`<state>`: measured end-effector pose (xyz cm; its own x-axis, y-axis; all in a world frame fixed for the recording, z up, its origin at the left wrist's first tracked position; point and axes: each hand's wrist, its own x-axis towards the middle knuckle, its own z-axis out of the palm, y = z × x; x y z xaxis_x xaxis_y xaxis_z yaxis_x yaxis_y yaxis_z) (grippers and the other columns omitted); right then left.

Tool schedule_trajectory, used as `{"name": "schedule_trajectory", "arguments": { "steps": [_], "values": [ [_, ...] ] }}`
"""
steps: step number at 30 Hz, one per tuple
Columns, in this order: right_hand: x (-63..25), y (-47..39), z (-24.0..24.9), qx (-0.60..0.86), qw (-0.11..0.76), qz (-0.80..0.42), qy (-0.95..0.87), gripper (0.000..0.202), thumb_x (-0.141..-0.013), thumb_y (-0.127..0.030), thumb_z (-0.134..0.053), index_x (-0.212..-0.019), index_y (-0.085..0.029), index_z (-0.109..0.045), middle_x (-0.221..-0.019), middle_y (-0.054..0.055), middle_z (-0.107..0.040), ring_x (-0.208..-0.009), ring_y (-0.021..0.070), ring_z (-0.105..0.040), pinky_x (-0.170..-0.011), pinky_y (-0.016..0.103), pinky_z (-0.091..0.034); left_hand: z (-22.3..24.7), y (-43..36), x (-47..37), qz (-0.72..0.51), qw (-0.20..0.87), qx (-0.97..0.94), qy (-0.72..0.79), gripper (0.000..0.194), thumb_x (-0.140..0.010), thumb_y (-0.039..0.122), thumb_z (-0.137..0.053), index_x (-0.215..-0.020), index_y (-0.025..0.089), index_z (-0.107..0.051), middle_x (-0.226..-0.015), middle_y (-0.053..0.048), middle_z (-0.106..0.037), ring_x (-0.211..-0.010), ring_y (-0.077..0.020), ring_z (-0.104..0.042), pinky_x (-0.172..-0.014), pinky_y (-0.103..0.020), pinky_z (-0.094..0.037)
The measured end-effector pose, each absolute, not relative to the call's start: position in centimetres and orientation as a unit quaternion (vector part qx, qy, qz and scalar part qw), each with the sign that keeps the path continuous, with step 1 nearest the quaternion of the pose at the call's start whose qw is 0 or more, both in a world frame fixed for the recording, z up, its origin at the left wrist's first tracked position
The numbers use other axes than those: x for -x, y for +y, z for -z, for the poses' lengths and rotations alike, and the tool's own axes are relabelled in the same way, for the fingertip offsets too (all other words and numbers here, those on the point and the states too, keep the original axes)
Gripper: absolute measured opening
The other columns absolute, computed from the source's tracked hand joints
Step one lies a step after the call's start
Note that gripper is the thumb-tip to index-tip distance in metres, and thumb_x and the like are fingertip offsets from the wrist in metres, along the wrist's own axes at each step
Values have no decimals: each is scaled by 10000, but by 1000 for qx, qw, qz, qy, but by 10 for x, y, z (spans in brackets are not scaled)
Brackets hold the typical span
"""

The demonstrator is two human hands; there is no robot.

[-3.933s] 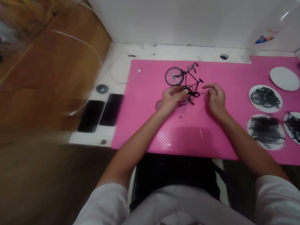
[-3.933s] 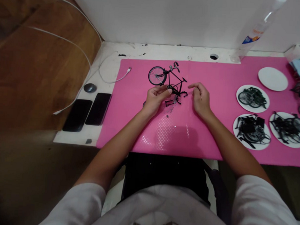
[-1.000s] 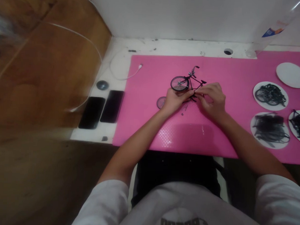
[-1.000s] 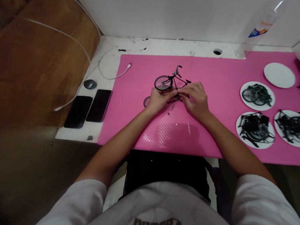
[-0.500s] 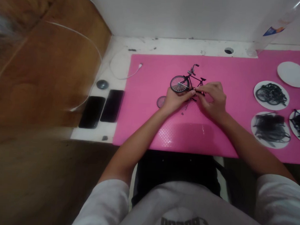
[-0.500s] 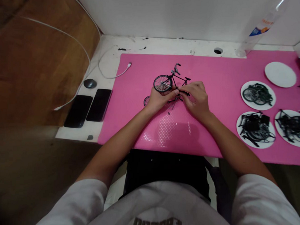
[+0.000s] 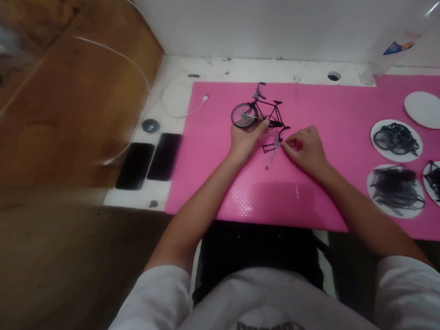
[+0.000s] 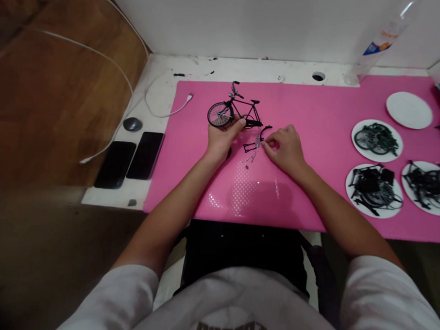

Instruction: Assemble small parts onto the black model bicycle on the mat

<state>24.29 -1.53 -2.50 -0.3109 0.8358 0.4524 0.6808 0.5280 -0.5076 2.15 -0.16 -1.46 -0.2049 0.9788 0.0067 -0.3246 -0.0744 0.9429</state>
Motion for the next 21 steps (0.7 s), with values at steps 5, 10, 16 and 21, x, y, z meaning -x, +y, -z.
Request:
{"name": "schedule_trajectory", "arguments": {
  "steps": [5,10,16,21],
  "values": [
    [-253,-3,31,486,388,-78,-779,200,-985,-406,-760,-861,-252,-735,-821,74,-734,-907,299,-600,-984,608,-566,16,0,-19,-641,514,-353,447,453,-721,481,-1035,-967,197,-781,-1018,-101,-835,-1142,-277,-794,-1019,-436,-672],
    [-258,6,41,519,399,-96,-750,194,-1026,-416,-701,-945,-243,-732,-913,76,-736,-907,280,-624,-1072,630,-521,24,8,-17,-657,498,-344,449,467,-726,527,-1021,-970,206,-785,-1034,-96,-827,-1140,-276,-791,-987,-412,-670],
    [-260,5,34,480,369,-105,-788,152,-1027,-379,-724,-1006,-247,-794,-1023,119,-715,-1082,348,-617,-1092,693,-479,28,8,-19,-662,502,-332,447,471,-702,527,-1036,-960,214,-798,-1029,-76,-840,-1036,-228,-798,-929,-357,-671],
    [-261,2,24,394,305,-135,-856,89,-992,-310,-775,-952,-294,-853,-982,88,-724,-1070,324,-575,-1018,612,-527,28,7,-21,-662,503,-331,447,471,-687,514,-1045,-958,217,-799,-1066,-69,-847,-1072,-226,-791,-981,-374,-666]
  ]
}}
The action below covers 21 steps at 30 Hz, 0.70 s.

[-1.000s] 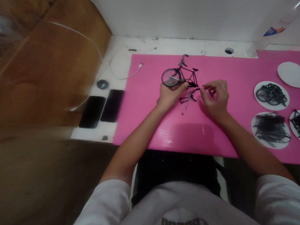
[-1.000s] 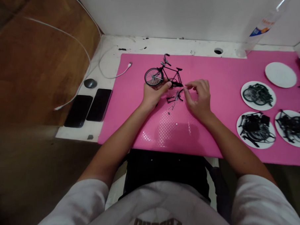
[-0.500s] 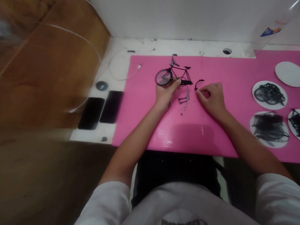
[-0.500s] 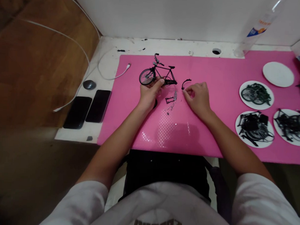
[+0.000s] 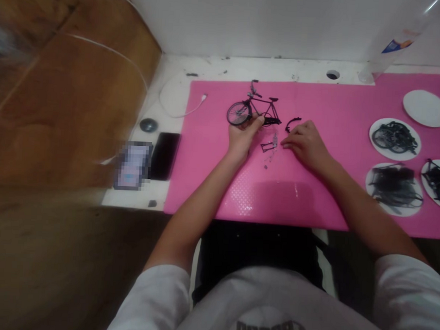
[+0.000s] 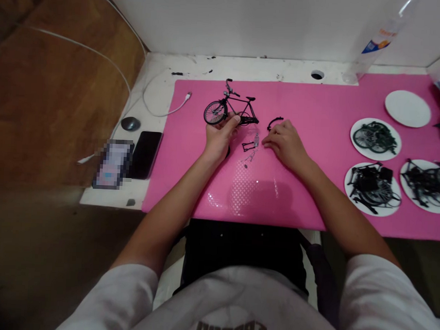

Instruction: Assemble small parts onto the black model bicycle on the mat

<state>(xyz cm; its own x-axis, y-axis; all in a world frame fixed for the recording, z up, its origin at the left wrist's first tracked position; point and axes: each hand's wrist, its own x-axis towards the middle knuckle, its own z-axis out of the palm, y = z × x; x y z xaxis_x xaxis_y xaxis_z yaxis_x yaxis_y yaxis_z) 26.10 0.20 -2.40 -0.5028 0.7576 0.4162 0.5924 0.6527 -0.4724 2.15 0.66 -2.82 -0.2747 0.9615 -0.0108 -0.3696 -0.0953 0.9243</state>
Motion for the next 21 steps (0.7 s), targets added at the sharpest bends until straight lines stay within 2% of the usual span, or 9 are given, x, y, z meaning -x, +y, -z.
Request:
{"name": "schedule_trajectory", "arguments": {
  "steps": [5,10,17,21],
  "values": [
    [-263,2,20,365,296,-150,-870,159,-1029,-286,-725,-962,-304,-868,-995,92,-754,-1075,319,-590,-974,563,-530,31,5,-25,-660,512,-341,431,444,-722,477,-1033,-993,211,-803,-1088,-78,-837,-1178,-248,-782,-1066,-416,-641],
    [-265,3,18,358,275,-146,-880,187,-1030,-265,-713,-932,-315,-865,-977,92,-757,-1081,320,-602,-962,543,-505,34,5,-25,-657,523,-342,422,482,-704,505,-1040,-1011,214,-810,-1101,-80,-839,-1204,-260,-781,-1092,-434,-638],
    [-260,-6,10,366,216,-104,-899,225,-1068,-264,-621,-969,-260,-823,-986,122,-745,-1079,338,-549,-917,522,-458,33,3,-28,-654,524,-354,415,533,-666,542,-1055,-1015,220,-811,-1124,-79,-841,-1190,-264,-788,-1119,-455,-624],
    [-257,-7,8,378,196,-99,-899,216,-1081,-266,-585,-953,-234,-757,-972,124,-705,-1045,330,-536,-923,505,-462,30,0,-29,-648,528,-356,418,517,-675,495,-1060,-1023,216,-800,-1135,-91,-835,-1258,-276,-770,-1145,-460,-603]
  ]
}}
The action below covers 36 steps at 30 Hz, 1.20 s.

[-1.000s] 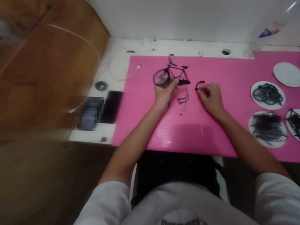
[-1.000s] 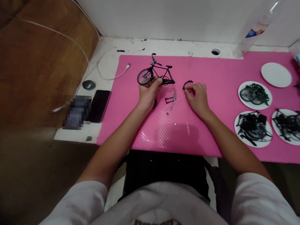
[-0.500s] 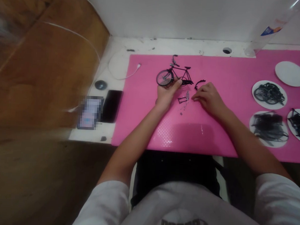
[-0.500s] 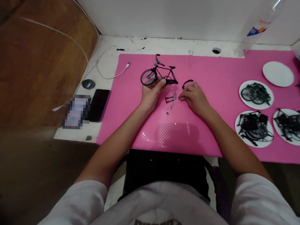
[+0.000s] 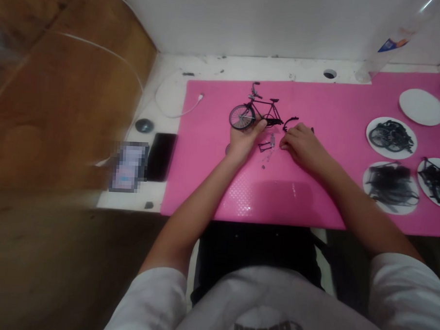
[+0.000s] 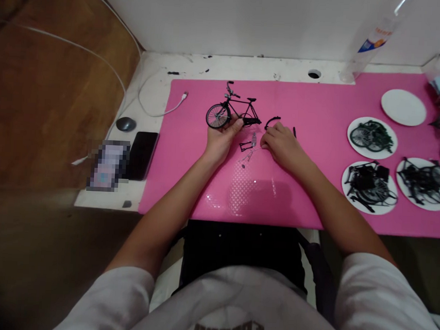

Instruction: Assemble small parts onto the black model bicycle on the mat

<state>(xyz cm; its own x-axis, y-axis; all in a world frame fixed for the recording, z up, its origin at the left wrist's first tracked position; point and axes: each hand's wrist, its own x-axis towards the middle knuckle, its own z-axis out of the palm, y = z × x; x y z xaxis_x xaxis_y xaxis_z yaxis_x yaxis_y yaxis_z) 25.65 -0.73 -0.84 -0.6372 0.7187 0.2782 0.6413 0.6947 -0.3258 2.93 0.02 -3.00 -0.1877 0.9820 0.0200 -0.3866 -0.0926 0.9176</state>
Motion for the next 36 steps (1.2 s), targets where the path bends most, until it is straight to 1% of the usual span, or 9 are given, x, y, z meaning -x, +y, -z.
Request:
{"name": "schedule_trajectory", "arguments": {
  "steps": [3,8,10,14,16,23,29,33,36],
  "values": [
    [-254,-7,9,386,225,-114,-887,211,-1104,-317,-549,-988,-238,-706,-993,113,-678,-1027,319,-555,-956,510,-481,29,-2,-30,-648,532,-359,411,490,-688,460,-1058,-1005,203,-786,-1158,-109,-826,-1293,-285,-759,-1162,-470,-591],
    [-249,-8,9,389,329,-116,-853,312,-1158,-480,-436,-1073,-274,-654,-1069,106,-678,-1067,312,-589,-1070,573,-487,31,-5,-31,-641,540,-363,407,482,-676,437,-1062,-993,208,-780,-1164,-103,-824,-1248,-284,-777,-1132,-474,-615],
    [-248,-9,9,385,340,-117,-850,365,-1158,-543,-416,-1060,-276,-645,-1064,107,-675,-1077,316,-598,-1079,588,-491,33,-6,-32,-638,543,-368,403,472,-682,430,-1056,-1001,210,-787,-1168,-97,-824,-1230,-278,-783,-1129,-473,-617],
    [-248,-9,10,381,321,-127,-857,432,-1145,-627,-408,-1021,-283,-638,-1019,95,-670,-1067,313,-608,-1086,592,-508,34,-6,-33,-640,541,-377,395,460,-689,443,-1048,-1004,218,-800,-1164,-82,-833,-1205,-260,-788,-1132,-461,-616],
    [-248,-9,10,388,318,-124,-856,435,-1148,-626,-403,-1022,-286,-644,-1026,93,-678,-1067,309,-609,-1092,588,-511,34,-6,-33,-641,536,-374,403,465,-678,443,-1053,-996,219,-799,-1165,-82,-837,-1200,-253,-788,-1133,-450,-614],
    [-250,-10,10,388,342,-107,-849,402,-1169,-547,-387,-1030,-283,-657,-1049,99,-694,-1087,311,-606,-1101,593,-488,34,-5,-33,-639,534,-374,407,491,-655,466,-1067,-983,217,-799,-1165,-87,-839,-1178,-247,-792,-1121,-428,-610],
    [-251,-5,16,363,362,-113,-851,415,-1168,-570,-383,-1036,-275,-643,-1029,90,-682,-1067,307,-611,-1118,612,-488,44,-1,-30,-636,527,-407,390,525,-681,522,-1044,-1021,207,-797,-1204,-106,-831,-1225,-284,-783,-1150,-478,-596],
    [-250,-6,17,369,396,-109,-834,396,-1167,-562,-398,-1064,-272,-648,-1051,89,-684,-1059,304,-623,-1180,655,-462,44,-3,-30,-633,520,-420,391,516,-691,520,-1038,-1029,205,-809,-1168,-101,-841,-1160,-274,-805,-1110,-466,-623],
    [-248,-8,17,380,415,-97,-821,384,-1158,-572,-424,-1099,-280,-666,-1076,96,-688,-1113,326,-634,-1204,694,-443,41,-7,-32,-618,522,-431,400,505,-712,511,-1028,-1048,197,-818,-1157,-103,-847,-1104,-261,-815,-1050,-443,-652]
  ]
}}
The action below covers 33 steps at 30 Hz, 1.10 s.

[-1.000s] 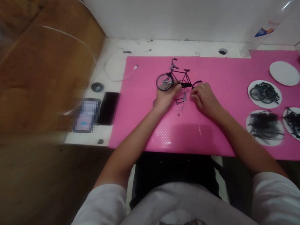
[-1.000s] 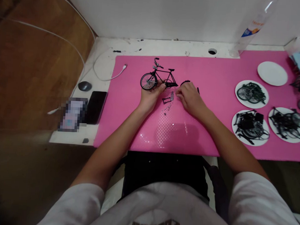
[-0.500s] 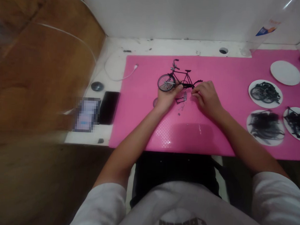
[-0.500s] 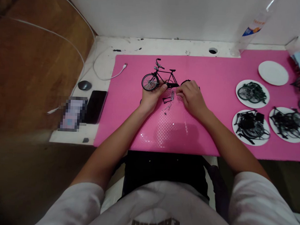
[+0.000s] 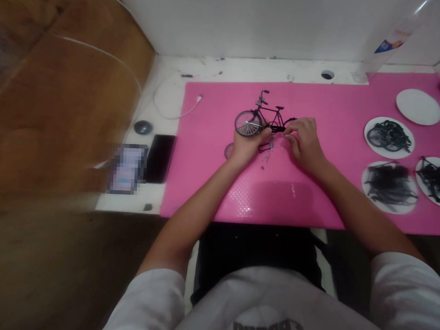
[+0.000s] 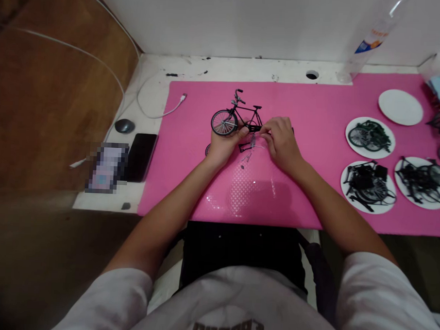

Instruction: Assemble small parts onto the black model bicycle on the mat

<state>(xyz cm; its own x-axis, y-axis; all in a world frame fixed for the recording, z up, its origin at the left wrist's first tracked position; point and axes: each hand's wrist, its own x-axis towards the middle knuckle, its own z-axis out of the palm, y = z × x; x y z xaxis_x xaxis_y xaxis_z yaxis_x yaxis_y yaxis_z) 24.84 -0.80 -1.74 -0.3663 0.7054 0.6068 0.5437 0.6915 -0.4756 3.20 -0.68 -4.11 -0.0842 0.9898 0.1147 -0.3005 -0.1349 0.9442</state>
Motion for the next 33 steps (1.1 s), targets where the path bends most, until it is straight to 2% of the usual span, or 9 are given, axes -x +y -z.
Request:
{"name": "schedule_trajectory", "arguments": {
  "steps": [6,13,22,33],
  "values": [
    [-245,-15,18,412,430,-91,-798,369,-1134,-589,-484,-1187,-282,-681,-1261,146,-697,-1307,389,-618,-1206,739,-424,36,-14,-37,-585,541,-442,412,527,-712,535,-1019,-1079,206,-831,-1107,-88,-863,-1028,-230,-816,-951,-388,-684],
    [-241,-16,19,407,418,-75,-809,322,-1127,-561,-534,-1151,-277,-684,-1218,149,-719,-1241,370,-661,-1149,732,-507,33,-17,-37,-575,531,-475,402,460,-728,513,-1021,-1036,220,-848,-1120,-84,-868,-1030,-228,-824,-1011,-400,-670],
    [-241,-17,19,393,418,-96,-814,306,-1115,-556,-570,-1147,-280,-696,-1208,129,-716,-1264,366,-658,-1205,733,-463,33,-18,-36,-564,525,-488,410,454,-745,494,-1008,-1027,181,-840,-1110,-121,-861,-1008,-237,-818,-991,-411,-662],
    [-240,-17,18,408,419,-112,-803,325,-1111,-569,-567,-1103,-267,-687,-1205,141,-718,-1247,370,-655,-1202,718,-457,34,-17,-36,-559,529,-488,412,474,-724,526,-1013,-1026,199,-849,-1109,-109,-867,-1016,-242,-819,-982,-413,-666]
  ]
}}
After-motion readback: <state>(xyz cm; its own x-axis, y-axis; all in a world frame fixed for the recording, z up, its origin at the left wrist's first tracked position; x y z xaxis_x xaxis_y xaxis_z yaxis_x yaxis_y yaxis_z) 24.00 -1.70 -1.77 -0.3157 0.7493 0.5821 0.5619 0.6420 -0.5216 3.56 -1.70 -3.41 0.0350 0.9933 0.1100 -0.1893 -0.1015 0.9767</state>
